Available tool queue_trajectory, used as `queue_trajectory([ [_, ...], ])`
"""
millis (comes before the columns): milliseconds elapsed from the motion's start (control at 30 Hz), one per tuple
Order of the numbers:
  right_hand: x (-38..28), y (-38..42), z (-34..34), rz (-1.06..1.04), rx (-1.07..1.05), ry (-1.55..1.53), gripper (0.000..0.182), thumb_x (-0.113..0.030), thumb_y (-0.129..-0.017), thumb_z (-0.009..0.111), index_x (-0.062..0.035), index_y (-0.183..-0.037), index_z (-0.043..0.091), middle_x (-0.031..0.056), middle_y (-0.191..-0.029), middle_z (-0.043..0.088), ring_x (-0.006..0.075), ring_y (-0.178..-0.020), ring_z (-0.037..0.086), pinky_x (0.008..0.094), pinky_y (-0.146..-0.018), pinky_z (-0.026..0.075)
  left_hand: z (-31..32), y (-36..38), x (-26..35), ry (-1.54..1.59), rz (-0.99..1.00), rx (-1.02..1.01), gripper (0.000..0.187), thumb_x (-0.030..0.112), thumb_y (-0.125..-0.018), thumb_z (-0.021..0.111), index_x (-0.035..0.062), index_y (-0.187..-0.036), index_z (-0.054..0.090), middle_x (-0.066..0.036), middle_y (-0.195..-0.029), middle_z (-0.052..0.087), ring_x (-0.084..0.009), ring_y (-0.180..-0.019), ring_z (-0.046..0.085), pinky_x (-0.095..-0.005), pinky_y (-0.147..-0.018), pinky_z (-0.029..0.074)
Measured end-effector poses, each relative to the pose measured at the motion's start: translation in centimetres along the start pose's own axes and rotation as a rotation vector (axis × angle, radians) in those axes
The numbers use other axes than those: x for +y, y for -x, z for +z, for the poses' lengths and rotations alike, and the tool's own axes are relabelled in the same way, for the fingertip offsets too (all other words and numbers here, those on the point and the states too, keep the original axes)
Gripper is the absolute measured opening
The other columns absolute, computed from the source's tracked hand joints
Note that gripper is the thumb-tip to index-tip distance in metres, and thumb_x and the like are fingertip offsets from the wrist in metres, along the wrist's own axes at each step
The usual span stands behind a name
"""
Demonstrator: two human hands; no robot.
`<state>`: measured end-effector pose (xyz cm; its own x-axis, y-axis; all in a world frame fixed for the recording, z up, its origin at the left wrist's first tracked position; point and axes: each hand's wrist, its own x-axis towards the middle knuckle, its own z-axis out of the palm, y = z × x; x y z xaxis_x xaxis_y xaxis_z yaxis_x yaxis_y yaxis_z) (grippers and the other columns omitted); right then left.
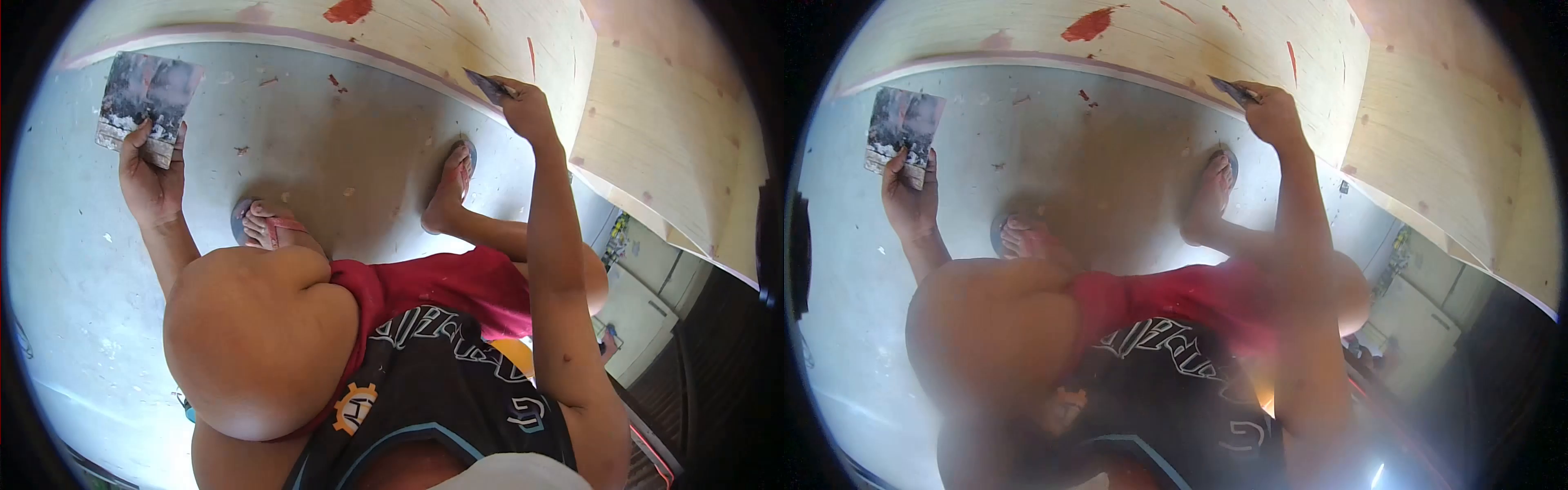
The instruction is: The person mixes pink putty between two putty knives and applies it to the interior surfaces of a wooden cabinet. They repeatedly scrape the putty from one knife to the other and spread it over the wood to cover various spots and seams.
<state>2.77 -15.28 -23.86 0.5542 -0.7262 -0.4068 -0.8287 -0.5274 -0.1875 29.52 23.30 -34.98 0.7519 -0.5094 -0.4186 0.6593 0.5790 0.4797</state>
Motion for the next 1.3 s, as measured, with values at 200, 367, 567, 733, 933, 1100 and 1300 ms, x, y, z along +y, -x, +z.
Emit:
queue_trajectory([
  [200,-4.1,1.1,4.6,-0.235,0.157,0.078,0.033,-0.005,-0.075,0.051,-0.0119,-0.104,0.065,0.0156,-0.074,0.064,0.022,-0.058,0.057,0.0301,-0.061,0.047,-0.3,-0.4,-0.1,0.017,0.006,-0.115,0.03,0.003,-0.078,0.053,0.0023,-0.108,0.052,-0.009,-0.101,0.061,-0.0208,-0.09,0.06,-0.0393,-0.081,0.05],
  [367,-4.7,2.3,6.4,-0.235,0.071,0.29,0.04,-0.002,-0.071,0.047,-0.019,-0.102,0.065,0.0157,-0.082,0.062,0.0303,-0.078,0.061,0.0366,-0.071,0.048,-0.5,0.1,-0.3,0.008,-0.022,-0.119,0.03,0.003,-0.078,0.054,0.0006,-0.108,0.051,-0.01,-0.099,0.061,-0.0215,-0.087,0.062,-0.04,-0.078,0.052],
  [567,-7.4,5.2,5.3,-0.251,0.144,-0.091,0.029,-0.005,-0.078,0.054,-0.0098,-0.105,0.063,0.0146,-0.097,0.064,0.0229,-0.091,0.061,0.0315,-0.08,0.046,-0.2,2.2,-1.9,-0.034,-0.119,0.21,0.035,0.006,-0.078,0.053,0.0026,-0.113,0.05,-0.009,-0.107,0.059,-0.022,-0.097,0.059,-0.0371,-0.084,0.049],
  [733,-20.6,7.5,2.8,-0.855,0.255,-0.617,0.036,0.012,-0.074,0.052,0.0005,-0.108,0.058,0.0144,-0.109,0.061,0.0272,-0.107,0.055,0.0367,-0.092,0.042,4.7,3.2,-0.6,0.052,-0.042,-0.147,0.041,0.001,-0.073,0.052,0.0045,-0.114,0.047,-0.009,-0.105,0.058,-0.0207,-0.091,0.06,-0.0352,-0.076,0.053],
  [933,-27.6,8.0,2.0,-1.394,0.257,-0.22,0.051,0.002,-0.064,0.063,-0.0032,-0.114,0.055,0.0127,-0.118,0.054,0.0328,-0.113,0.049,0.0432,-0.095,0.04,7.1,4.0,5.7,0.151,-0.035,-0.287,0.039,-0.003,-0.071,0.052,0.0036,-0.11,0.048,-0.01,-0.095,0.06,-0.023,-0.081,0.063,-0.0354,-0.059,0.056],
  [1100,-29.7,7.8,0.6,-1.313,0.184,-0.134,0.053,0.018,-0.064,0.048,-0.003,-0.111,0.058,0.0154,-0.11,0.059,0.0297,-0.104,0.056,0.0352,-0.091,0.044,7.5,6.9,10.2,0.233,0.186,-0.278,0.045,-0.001,-0.071,0.052,-0.0001,-0.115,0.044,-0.013,-0.098,0.058,-0.0235,-0.08,0.063,-0.0369,-0.059,0.057],
  [1300,-36.7,10.0,-4.6,-1.214,0.053,-0.25,0.053,0.019,-0.066,0.044,-0.0052,-0.112,0.058,0.0124,-0.108,0.06,0.0238,-0.098,0.057,0.0304,-0.084,0.046,6.8,8.4,15.5,-0.101,0.583,-0.146,0.032,-0.003,-0.072,0.05,-0.0021,-0.104,0.05,-0.007,-0.091,0.059,-0.0164,-0.074,0.06,-0.0304,-0.061,0.054],
])
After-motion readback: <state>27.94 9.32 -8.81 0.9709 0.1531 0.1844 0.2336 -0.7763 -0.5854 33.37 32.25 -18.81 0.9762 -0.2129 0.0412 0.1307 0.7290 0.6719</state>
